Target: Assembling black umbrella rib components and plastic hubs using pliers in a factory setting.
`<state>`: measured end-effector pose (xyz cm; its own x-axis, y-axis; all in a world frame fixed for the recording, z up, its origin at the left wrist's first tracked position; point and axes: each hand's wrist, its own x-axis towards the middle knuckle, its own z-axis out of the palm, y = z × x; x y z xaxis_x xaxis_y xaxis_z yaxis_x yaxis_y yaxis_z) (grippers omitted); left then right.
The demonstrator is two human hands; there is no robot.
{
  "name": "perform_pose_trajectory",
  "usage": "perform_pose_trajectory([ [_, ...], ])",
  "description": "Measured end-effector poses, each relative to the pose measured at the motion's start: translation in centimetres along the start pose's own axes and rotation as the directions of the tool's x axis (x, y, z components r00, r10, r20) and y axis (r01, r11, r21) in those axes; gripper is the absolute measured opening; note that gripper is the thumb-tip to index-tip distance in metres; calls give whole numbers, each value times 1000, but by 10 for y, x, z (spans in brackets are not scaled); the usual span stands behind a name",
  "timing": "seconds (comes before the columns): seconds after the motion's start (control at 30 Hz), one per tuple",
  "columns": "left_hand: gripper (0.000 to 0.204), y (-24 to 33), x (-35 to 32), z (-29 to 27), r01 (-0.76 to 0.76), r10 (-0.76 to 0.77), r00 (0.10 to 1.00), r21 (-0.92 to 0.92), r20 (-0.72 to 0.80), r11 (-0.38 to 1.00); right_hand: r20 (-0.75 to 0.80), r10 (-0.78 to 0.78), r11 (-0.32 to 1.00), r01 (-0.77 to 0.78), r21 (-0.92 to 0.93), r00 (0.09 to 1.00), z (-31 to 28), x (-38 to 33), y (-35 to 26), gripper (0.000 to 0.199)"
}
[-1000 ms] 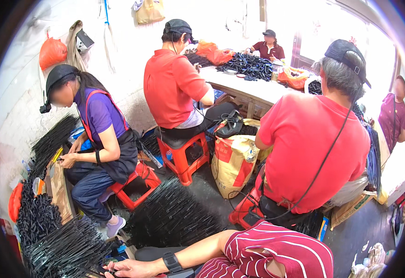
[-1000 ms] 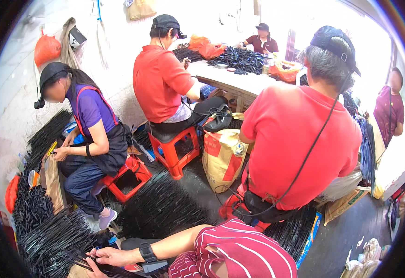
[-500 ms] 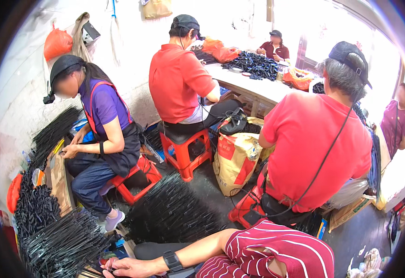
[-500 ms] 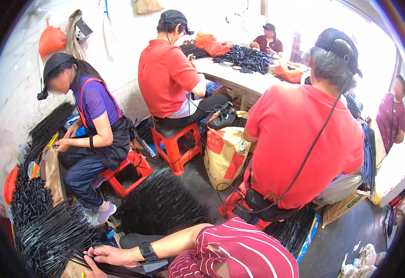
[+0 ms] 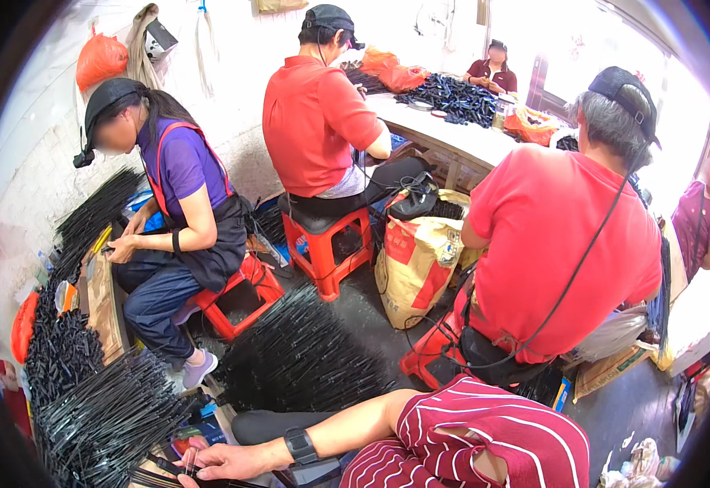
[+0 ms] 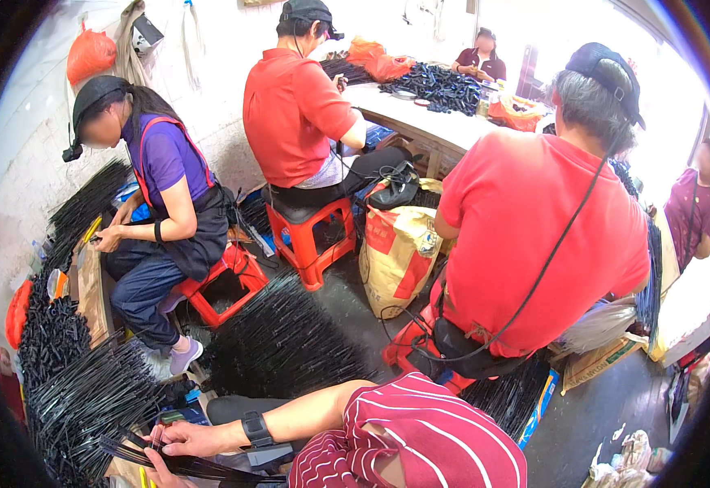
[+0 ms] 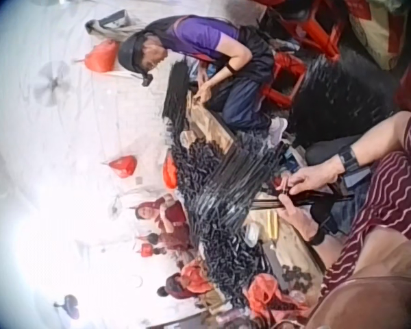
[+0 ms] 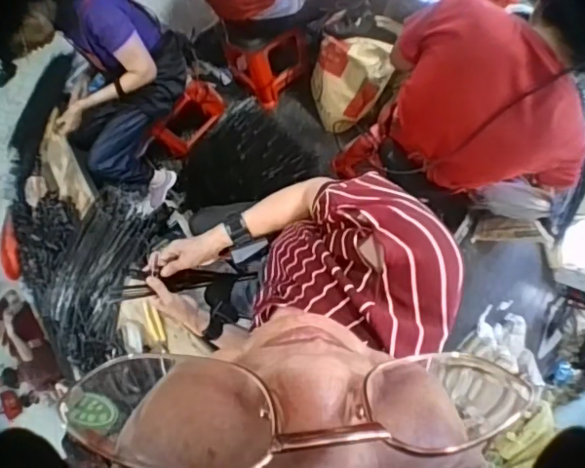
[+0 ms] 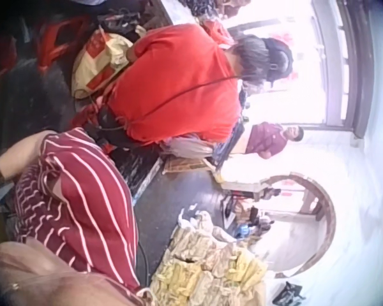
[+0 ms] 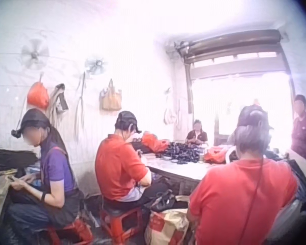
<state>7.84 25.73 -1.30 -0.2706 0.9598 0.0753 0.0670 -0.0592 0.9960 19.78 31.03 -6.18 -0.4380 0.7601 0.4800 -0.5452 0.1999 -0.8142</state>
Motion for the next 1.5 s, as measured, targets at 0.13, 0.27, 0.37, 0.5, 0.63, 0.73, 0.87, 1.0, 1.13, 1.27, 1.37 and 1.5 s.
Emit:
perform_pose_trajectory([
  [0.13, 46, -2, -2, -2, -33, 38, 996, -64, 81, 997, -7, -48, 994, 47, -98, 999, 2, -4, 1, 27],
  [0.27, 46, 8, -9, 1, -18, 49, 985, -184, 168, 983, -32, 42, 983, -47, -178, 999, 14, -11, -14, 27],
  [0.37, 49, 13, -20, -5, -3, 35, 988, -212, 151, 977, -4, 116, 974, -115, -194, 993, 25, -11, 0, 26],
  [0.5, 43, -47, -2, -58, 69, 44, 984, -600, 171, 797, 161, 149, 970, -113, -213, 976, 40, -1, 26, 33],
  [0.63, 35, -2, -24, -39, -108, 81, 992, -340, -93, 934, -9, 102, 971, -101, -217, 995, 58, 0, 9, 27],
  [0.73, 27, -7, -18, -50, -61, 15, 987, -277, -163, 959, 50, 136, 973, -124, -197, 989, 59, 10, 11, 23],
  [0.87, 31, -14, -33, -84, -104, 24, 980, -405, -197, 908, 146, 426, 905, -423, -48, 893, 89, 18, 22, 12],
  [1.0, 33, -10, -50, -101, -104, -22, 963, -444, -270, 890, 265, 509, 827, -551, 113, 819, 108, 15, 37, 15],
  [1.13, 32, -10, -67, -110, -141, -36, 929, -441, -369, 886, 368, 521, 810, -583, 71, 770, 118, 12, 44, 20],
  [1.27, 33, -8, -79, -114, -200, -24, 901, -463, -434, 863, 404, 513, 817, -576, 43, 757, 131, 12, 42, 17],
  [1.37, 33, -10, -91, -121, -237, -18, 889, -495, -457, 836, 417, 470, 850, -527, 25, 778, 143, 5, 44, 18],
  [1.5, 35, -16, -115, -138, -248, 14, 899, -481, -439, 841, 429, 458, 884, -451, -124, 779, 164, -9, 48, 18],
])
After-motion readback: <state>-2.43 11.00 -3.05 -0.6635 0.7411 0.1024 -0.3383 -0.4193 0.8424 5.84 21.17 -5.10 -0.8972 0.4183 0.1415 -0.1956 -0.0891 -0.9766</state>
